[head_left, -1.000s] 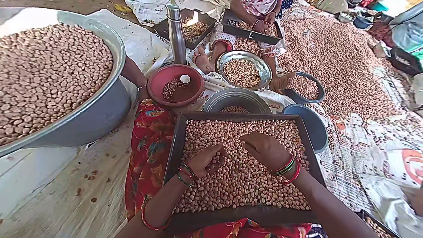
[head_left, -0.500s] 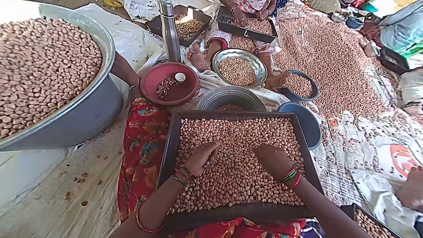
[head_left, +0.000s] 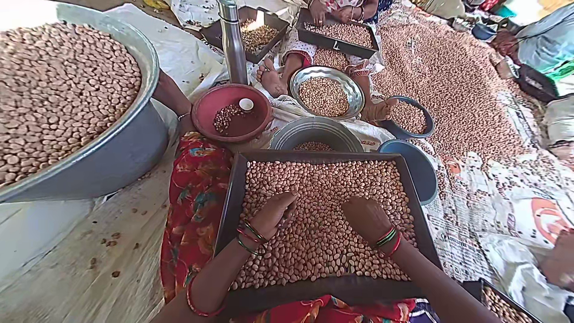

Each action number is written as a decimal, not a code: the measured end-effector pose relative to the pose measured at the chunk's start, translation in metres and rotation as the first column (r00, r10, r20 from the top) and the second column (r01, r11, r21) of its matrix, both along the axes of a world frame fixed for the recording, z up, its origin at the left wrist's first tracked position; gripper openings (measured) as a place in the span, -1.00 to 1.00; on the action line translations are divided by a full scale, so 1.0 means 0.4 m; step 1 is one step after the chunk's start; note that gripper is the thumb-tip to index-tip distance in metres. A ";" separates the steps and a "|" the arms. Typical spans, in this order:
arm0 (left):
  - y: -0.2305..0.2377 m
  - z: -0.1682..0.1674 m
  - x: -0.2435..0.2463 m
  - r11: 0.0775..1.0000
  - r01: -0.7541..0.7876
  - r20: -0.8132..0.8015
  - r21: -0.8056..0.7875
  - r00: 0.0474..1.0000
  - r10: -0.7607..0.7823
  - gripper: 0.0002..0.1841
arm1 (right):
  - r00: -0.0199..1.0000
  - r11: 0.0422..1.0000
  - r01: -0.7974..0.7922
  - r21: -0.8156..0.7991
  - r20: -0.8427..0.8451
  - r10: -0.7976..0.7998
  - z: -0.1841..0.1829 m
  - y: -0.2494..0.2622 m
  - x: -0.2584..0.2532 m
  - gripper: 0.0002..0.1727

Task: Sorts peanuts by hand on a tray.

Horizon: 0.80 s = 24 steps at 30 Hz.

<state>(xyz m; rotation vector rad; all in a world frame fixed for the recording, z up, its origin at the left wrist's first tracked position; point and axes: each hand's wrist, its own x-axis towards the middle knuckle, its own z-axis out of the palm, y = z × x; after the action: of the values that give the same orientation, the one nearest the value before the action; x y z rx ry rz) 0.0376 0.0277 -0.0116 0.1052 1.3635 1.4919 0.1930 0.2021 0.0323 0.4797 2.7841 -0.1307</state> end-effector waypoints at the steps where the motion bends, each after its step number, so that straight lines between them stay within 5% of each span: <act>1: -0.002 -0.001 -0.001 1.000 -0.001 -0.001 0.003 1.000 0.001 -0.58 | 0.998 1.000 0.005 0.008 0.057 -0.005 -0.003 -0.009 -0.010 -0.70; 8: -0.004 0.003 -0.003 1.000 0.016 0.013 0.013 1.000 -0.016 -0.59 | 0.942 0.998 0.055 0.007 0.330 -0.054 0.013 -0.018 -0.051 -0.66; 13: -0.006 -0.002 -0.002 0.995 0.093 0.015 0.033 0.995 -0.094 -0.59 | 0.985 0.999 0.042 0.017 0.164 -0.044 -0.017 -0.019 -0.022 -0.68; 16: -0.014 -0.004 -0.007 0.974 0.222 0.015 0.038 0.975 -0.222 -0.59 | 0.978 0.997 -0.061 -0.055 -0.203 0.049 -0.032 -0.037 -0.007 -0.70; 19: -0.014 -0.004 -0.005 0.930 0.368 0.089 -0.003 0.926 -0.366 -0.55 | 0.839 0.963 -0.259 -0.077 -0.513 0.184 -0.007 -0.089 -0.032 -0.77; 24: -0.018 0.002 -0.008 0.940 0.341 0.120 0.008 0.933 -0.340 -0.51 | 0.887 0.983 -0.035 -0.178 -0.459 -0.052 0.067 -0.002 -0.086 -0.71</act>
<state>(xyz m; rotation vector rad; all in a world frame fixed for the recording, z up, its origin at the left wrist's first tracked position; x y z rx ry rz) 0.0343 0.0204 -0.0108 0.2289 1.1892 1.1778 0.1587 0.2011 0.0592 0.4634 3.1888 -0.5680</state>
